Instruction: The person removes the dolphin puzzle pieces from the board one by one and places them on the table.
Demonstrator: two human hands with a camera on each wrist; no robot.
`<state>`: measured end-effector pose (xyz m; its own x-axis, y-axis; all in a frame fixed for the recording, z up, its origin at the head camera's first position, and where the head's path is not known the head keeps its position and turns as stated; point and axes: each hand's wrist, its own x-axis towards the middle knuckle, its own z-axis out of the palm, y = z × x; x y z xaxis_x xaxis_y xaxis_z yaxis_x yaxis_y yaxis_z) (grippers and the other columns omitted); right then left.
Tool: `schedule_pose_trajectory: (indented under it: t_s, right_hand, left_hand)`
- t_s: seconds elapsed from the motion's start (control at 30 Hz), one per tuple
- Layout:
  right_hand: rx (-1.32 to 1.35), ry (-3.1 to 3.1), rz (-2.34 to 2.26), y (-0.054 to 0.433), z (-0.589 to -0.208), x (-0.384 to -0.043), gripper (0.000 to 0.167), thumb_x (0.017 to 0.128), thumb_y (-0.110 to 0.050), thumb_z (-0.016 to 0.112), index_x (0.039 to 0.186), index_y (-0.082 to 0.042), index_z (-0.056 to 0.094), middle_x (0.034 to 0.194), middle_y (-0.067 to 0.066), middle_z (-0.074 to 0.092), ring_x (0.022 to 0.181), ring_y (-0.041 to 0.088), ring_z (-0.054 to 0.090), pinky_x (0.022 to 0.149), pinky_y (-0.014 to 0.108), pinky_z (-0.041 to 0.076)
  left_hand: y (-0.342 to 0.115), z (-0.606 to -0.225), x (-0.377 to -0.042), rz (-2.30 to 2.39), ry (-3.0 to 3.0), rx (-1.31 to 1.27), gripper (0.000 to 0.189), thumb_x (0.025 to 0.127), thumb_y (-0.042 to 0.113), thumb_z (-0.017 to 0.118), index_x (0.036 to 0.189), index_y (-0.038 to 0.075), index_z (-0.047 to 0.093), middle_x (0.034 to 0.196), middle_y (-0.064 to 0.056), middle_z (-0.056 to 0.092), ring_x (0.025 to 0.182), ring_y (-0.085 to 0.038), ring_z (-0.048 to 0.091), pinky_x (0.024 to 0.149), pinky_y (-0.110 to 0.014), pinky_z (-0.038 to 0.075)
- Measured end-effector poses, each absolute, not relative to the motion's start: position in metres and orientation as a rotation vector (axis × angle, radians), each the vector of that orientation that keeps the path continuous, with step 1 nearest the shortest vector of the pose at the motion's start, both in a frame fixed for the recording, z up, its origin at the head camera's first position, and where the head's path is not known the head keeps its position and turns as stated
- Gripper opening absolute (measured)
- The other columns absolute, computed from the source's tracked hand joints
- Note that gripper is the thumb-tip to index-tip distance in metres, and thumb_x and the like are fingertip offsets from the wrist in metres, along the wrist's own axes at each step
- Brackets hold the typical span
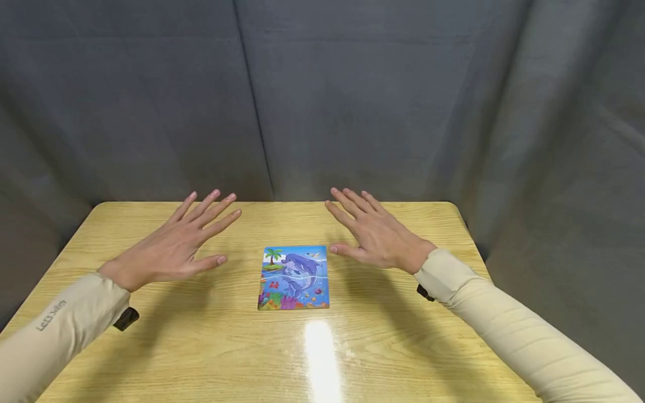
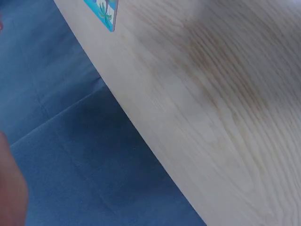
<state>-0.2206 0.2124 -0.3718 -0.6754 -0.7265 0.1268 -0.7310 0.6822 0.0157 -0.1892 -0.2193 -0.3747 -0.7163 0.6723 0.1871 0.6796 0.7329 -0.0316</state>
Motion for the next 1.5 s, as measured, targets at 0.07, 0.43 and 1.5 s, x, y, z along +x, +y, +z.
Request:
schedule_pose_trajectory:
  t_s: [0.07,0.43,1.5]
  right_hand:
    - [1.209,-2.772,0.064,0.211,-0.373,-0.22,0.09,0.105,-0.06,0.056,0.173,-0.014,0.02,0.182,0.01,0.01,0.168,0.037,0.02,0.135,0.061,0.015]
    - [1.23,-2.794,0.097,0.198,-0.389,-0.218,0.091,0.105,-0.062,0.054,0.173,-0.013,0.017,0.182,0.011,0.008,0.168,0.036,0.018,0.136,0.06,0.016]
    - [1.252,-2.987,0.452,0.144,-0.449,-0.21,0.09,0.106,-0.06,0.056,0.171,-0.007,0.023,0.18,0.017,0.014,0.167,0.039,0.021,0.133,0.065,0.02]
  left_hand:
    - [-0.218,-0.377,-0.189,-0.07,-2.757,-1.078,0.088,0.102,0.06,0.058,0.173,0.027,0.018,0.183,0.0,0.005,0.17,-0.033,0.01,0.136,-0.061,0.005]
    - [-0.212,-0.401,-0.184,-0.172,-2.79,-1.055,0.092,0.101,0.059,0.062,0.173,0.03,0.014,0.183,0.0,0.004,0.171,-0.033,0.005,0.134,-0.067,0.008]
    - [-0.188,-0.463,-0.167,-0.475,-2.999,-0.941,0.101,0.095,0.065,0.069,0.173,0.022,0.021,0.183,0.0,0.001,0.17,-0.034,0.003,0.135,-0.064,-0.002]
